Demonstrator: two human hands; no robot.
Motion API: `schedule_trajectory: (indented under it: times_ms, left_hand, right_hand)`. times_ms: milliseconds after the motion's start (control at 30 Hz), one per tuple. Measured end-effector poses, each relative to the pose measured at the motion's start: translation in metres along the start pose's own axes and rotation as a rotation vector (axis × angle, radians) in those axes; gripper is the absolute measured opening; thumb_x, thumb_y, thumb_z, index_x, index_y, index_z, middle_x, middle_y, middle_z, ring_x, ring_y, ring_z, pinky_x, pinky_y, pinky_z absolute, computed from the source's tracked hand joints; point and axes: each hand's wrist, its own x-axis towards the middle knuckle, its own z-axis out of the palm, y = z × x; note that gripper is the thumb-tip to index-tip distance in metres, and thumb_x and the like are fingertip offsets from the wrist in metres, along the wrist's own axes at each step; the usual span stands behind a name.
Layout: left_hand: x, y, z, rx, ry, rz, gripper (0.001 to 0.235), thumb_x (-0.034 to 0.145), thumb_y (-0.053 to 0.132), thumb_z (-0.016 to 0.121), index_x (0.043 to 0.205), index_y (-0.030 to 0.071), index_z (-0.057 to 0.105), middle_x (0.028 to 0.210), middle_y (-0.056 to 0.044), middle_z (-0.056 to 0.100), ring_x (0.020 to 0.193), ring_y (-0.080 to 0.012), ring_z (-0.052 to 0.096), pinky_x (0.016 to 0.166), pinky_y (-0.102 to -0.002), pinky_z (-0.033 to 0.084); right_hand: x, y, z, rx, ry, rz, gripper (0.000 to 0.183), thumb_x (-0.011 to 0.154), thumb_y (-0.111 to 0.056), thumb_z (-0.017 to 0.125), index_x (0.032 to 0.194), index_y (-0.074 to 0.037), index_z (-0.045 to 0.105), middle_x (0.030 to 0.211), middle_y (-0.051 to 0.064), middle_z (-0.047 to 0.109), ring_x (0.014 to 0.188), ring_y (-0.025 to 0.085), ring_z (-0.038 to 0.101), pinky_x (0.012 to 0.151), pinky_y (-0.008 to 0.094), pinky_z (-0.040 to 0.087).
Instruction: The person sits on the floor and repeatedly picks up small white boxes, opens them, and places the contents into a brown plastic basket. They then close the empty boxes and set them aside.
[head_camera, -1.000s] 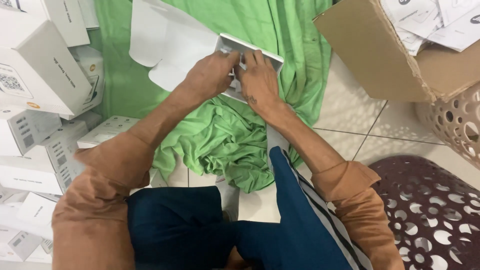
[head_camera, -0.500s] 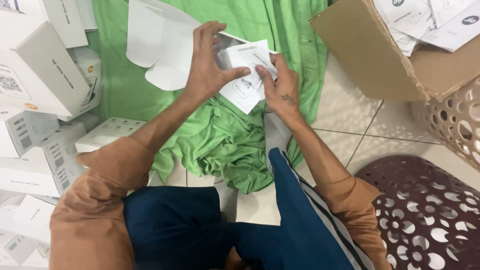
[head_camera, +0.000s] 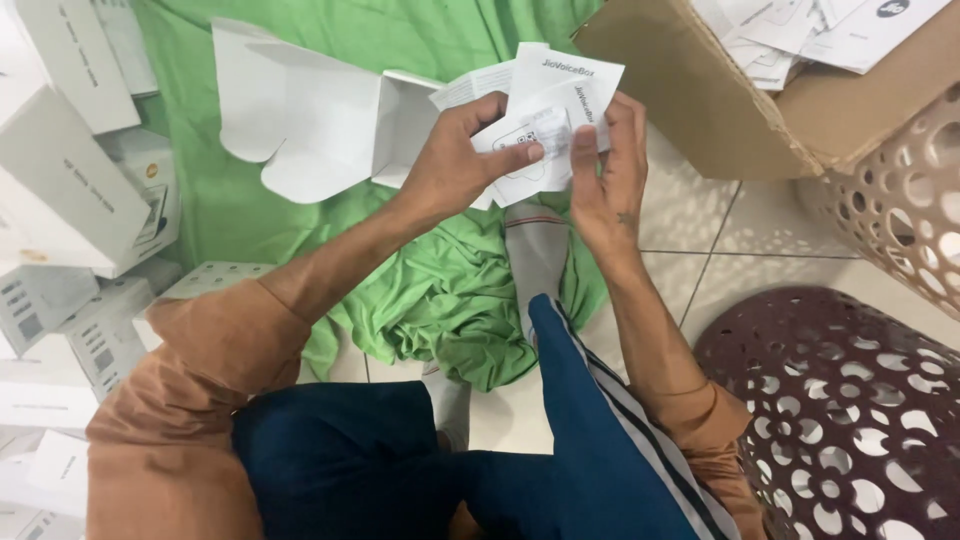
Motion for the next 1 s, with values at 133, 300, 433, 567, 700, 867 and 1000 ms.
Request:
schedule_trajectory:
  times_ms: [133, 300, 433, 567, 700, 867, 1000]
  left_hand:
    - [0.048, 0.024, 0.037, 0.053, -0.193, 0.189, 0.034, 0.093, 0.023, 0.079, 0.115, 0.0, 0.068, 0.104, -0.004, 0.073, 0.102, -0.0115, 0.065, 0.094, -0.031, 0.054]
    - [0.117, 0.033, 0.101, 0.206, -0.154, 0.722, 0.043, 0.098, 0.027, 0.082, 0.118, -0.005, 0.063, 0.106, -0.011, 0.068, 0.102, -0.0202, 0.064, 0.091, -0.037, 0.053]
    - [0.135, 0.067, 0.114, 0.342, -0.12, 0.212, 0.047, 0.094, 0.047, 0.074, 0.105, 0.002, 0.07, 0.073, -0.006, 0.066, 0.067, -0.0156, 0.067, 0.066, -0.034, 0.053]
    - [0.09, 0.055, 0.019, 0.512, 0.035, 0.257, 0.044, 0.101, 0.042, 0.07, 0.11, -0.002, 0.071, 0.082, -0.009, 0.068, 0.072, -0.0207, 0.063, 0.067, -0.039, 0.051]
    - [-0.001, 0.025, -0.074, 0.9, 0.194, 0.052, 0.054, 0.104, 0.05, 0.067, 0.093, -0.003, 0.074, 0.079, -0.019, 0.071, 0.068, -0.0259, 0.068, 0.063, -0.042, 0.053]
    - [-0.091, -0.076, -0.087, 0.534, 0.066, -0.809, 0.076, 0.095, 0.072, 0.051, 0.124, 0.001, 0.056, 0.117, -0.024, 0.066, 0.093, -0.0302, 0.074, 0.089, -0.038, 0.058]
    - [-0.079, -0.192, -0.099, -0.201, 0.625, -0.253, 0.068, 0.106, 0.04, 0.067, 0.156, 0.001, 0.042, 0.153, -0.025, 0.056, 0.133, -0.0334, 0.059, 0.109, -0.044, 0.05]
  right_hand:
    - [0.005, -0.003, -0.062, 0.467, -0.089, 0.159, 0.051, 0.104, -0.032, 0.058, 0.145, -0.01, 0.037, 0.136, 0.008, 0.058, 0.122, 0.01, 0.061, 0.101, 0.023, 0.054]
    - [0.013, 0.006, -0.125, 0.681, 0.146, 0.162, 0.055, 0.109, 0.001, 0.074, 0.15, -0.001, 0.038, 0.123, 0.013, 0.064, 0.102, 0.018, 0.067, 0.079, 0.029, 0.058]
    - [0.034, 0.052, -0.172, 0.731, 0.373, 0.092, 0.055, 0.112, 0.012, 0.074, 0.156, 0.006, 0.041, 0.128, 0.016, 0.063, 0.108, 0.021, 0.065, 0.091, 0.03, 0.056]
    - [0.055, 0.08, -0.191, -0.101, 0.384, -0.212, 0.068, 0.106, -0.01, 0.083, 0.155, 0.0, 0.037, 0.148, 0.024, 0.055, 0.129, 0.03, 0.055, 0.109, 0.044, 0.05]
    - [0.034, 0.028, -0.101, -0.597, 0.319, -0.287, 0.048, 0.112, -0.024, 0.07, 0.154, -0.007, 0.053, 0.151, 0.02, 0.04, 0.146, 0.041, 0.042, 0.124, 0.052, 0.043]
    - [0.02, 0.014, 0.036, -0.433, -0.374, -0.231, 0.055, 0.101, -0.026, 0.076, 0.146, -0.002, 0.056, 0.136, 0.019, 0.057, 0.126, 0.039, 0.052, 0.104, 0.049, 0.048]
    - [-0.006, 0.025, 0.093, -0.57, -0.448, -0.204, 0.037, 0.096, -0.01, 0.069, 0.132, -0.005, 0.063, 0.109, 0.016, 0.061, 0.102, 0.034, 0.063, 0.083, 0.047, 0.055]
